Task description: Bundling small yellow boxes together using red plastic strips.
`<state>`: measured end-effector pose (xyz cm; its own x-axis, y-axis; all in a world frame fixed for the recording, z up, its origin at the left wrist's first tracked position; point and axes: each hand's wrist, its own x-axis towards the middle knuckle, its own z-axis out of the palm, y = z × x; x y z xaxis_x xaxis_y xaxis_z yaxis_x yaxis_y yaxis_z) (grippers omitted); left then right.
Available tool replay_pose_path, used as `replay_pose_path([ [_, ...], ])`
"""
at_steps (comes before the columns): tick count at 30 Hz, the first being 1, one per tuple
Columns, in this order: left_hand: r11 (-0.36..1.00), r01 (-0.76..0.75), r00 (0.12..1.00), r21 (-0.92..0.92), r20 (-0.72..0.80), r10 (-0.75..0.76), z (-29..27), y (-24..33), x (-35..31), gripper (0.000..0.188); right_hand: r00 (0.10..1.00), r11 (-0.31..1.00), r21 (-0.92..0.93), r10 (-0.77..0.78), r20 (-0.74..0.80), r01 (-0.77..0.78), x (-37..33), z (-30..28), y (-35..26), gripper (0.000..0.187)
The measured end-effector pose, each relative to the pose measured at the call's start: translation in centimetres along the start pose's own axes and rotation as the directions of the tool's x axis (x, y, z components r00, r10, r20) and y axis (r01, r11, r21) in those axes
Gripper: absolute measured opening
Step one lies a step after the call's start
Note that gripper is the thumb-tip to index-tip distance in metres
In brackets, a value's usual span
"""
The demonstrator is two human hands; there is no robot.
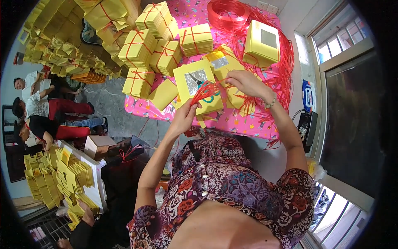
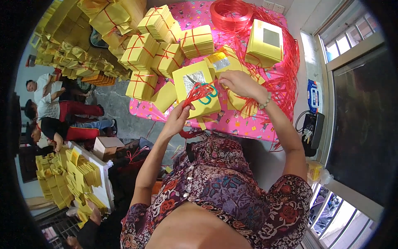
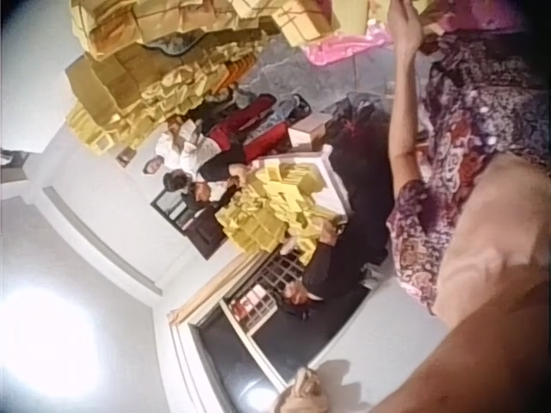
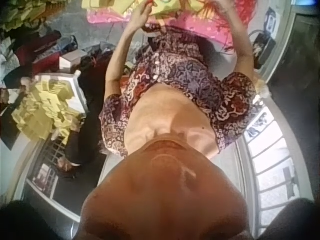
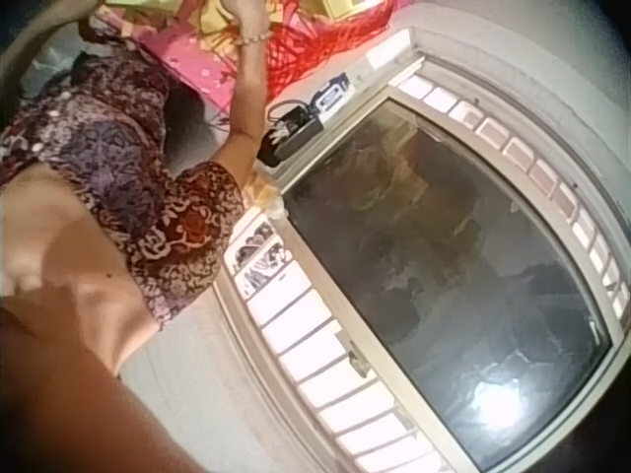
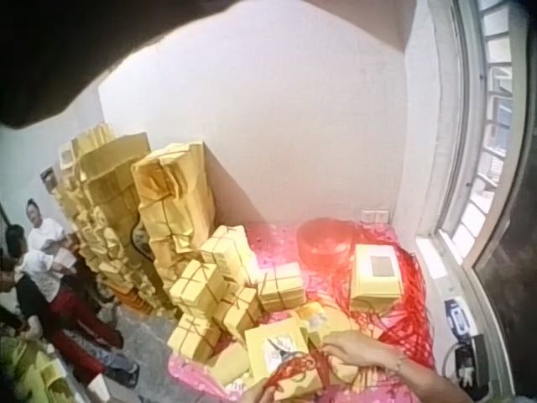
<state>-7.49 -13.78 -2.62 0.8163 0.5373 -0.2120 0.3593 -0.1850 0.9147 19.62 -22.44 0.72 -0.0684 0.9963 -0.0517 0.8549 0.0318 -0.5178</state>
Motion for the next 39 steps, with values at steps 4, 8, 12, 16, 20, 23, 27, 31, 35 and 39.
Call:
replay_pose_path([
  [4,0.945,-0.054,0.993,-0.322,-0.114,0.018,2.2,-0.2,0.8,0.018,0.955,0.938,0.345,0.139,-0.263,-0.042,1.3,3.2,-2.6,0.028],
  [8,0.949,-0.150,0.964,-0.277,-0.252,0.079,4.0,0.0,1.7,0.021,0.905,0.348,0.935,0.416,-0.085,-0.073,2.9,6.4,-5.1,0.025],
  [12,0.988,-0.131,0.945,-0.082,-0.313,0.099,4.8,0.7,1.8,0.027,0.891,0.109,0.990,0.437,-0.125,0.086,3.4,7.3,-6.7,0.026],
  [16,0.982,-0.156,0.952,-0.104,-0.283,0.121,5.4,0.8,1.9,0.027,0.882,0.149,0.989,0.465,-0.076,0.006,3.6,7.5,-7.0,0.029],
  [20,0.968,-0.249,0.893,-0.040,-0.396,0.213,5.0,1.0,1.6,0.021,0.899,0.175,0.984,0.427,-0.099,0.025,3.6,7.4,-8.2,0.035],
  [23,0.876,-0.278,0.874,-0.394,-0.482,0.061,3.6,3.7,0.9,0.015,0.976,0.050,0.998,0.214,-0.044,0.034,3.4,8.0,-8.2,0.063],
  [27,0.423,-0.408,0.899,-0.809,-0.437,0.032,-0.9,6.7,0.4,0.016,0.990,0.299,0.948,-0.063,0.128,-0.104,1.6,11.3,-8.4,0.048],
  [31,0.254,-0.435,0.897,-0.864,-0.440,0.039,-7.9,3.9,-2.4,0.017,0.767,0.312,0.845,-0.364,0.529,-0.435,0.6,7.6,-5.0,0.044],
  [35,0.222,-0.537,0.836,-0.814,-0.548,0.013,-13.9,-2.1,-6.6,0.017,0.715,0.517,0.724,-0.273,0.644,-0.456,-1.2,2.7,-0.2,0.038],
  [39,0.087,-0.553,0.828,-0.828,-0.558,-0.050,-18.9,-9.4,-11.5,0.017,0.726,0.528,0.699,-0.205,0.656,-0.482,-2.6,0.6,4.7,0.035],
])
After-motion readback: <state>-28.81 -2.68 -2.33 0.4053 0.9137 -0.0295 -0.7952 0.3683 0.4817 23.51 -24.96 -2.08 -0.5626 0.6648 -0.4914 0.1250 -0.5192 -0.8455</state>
